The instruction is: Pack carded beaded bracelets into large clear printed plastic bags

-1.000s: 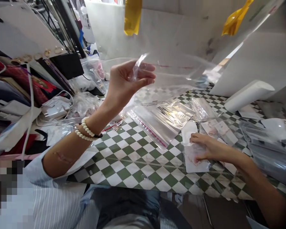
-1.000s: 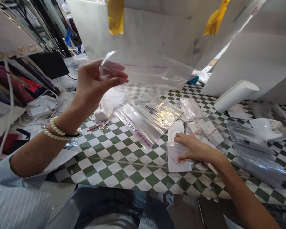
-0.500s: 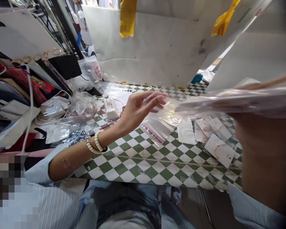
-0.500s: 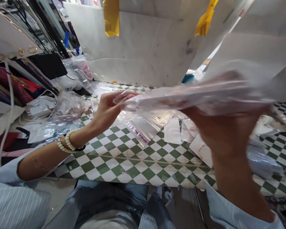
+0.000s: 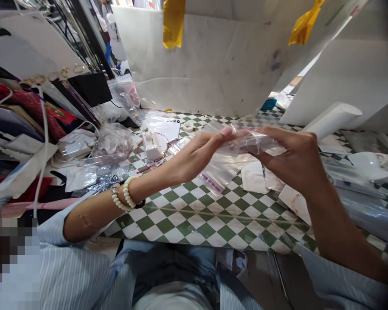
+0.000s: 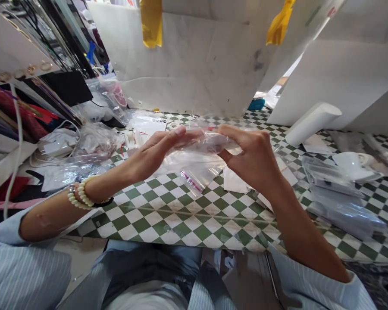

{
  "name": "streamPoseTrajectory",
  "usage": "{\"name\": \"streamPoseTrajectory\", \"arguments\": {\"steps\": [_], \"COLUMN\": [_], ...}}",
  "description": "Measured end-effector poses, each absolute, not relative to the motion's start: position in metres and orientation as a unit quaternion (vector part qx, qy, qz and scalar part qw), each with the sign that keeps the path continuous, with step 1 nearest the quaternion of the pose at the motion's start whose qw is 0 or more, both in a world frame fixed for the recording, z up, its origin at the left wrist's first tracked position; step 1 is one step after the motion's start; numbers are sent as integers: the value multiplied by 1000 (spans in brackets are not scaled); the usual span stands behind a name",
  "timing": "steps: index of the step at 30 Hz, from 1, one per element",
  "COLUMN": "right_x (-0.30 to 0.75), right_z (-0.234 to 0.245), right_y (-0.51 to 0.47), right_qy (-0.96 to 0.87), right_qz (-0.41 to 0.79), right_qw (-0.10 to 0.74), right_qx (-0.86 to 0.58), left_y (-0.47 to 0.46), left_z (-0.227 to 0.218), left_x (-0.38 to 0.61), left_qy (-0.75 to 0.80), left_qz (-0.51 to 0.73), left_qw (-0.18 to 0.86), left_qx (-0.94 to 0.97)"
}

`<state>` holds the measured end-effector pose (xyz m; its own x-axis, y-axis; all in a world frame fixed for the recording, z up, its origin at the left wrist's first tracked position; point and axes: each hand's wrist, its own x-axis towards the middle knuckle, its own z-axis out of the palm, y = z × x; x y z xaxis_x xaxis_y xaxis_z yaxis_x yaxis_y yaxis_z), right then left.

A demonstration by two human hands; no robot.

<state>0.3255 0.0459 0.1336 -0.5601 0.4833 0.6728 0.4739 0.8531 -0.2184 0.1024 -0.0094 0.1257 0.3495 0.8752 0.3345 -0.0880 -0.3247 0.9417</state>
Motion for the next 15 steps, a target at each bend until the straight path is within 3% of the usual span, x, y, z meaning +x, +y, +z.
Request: {"name": "streamPoseTrajectory", "arguments": {"steps": [7,15], "right_x": [335,330], "right_z": [131,111], "right_y": [65,89], "right_qy": [-889,-923], "right_qz": [-46,103], "right_qw": [353,241], "right_qx": [-289,-281], "left_y": [-13,-3], "left_z": [149,154], "left_x": [102,117], "left_qy": [305,295], "left_qz": [501,492], "left_qw": [510,476], "left_qx": [629,667]}}
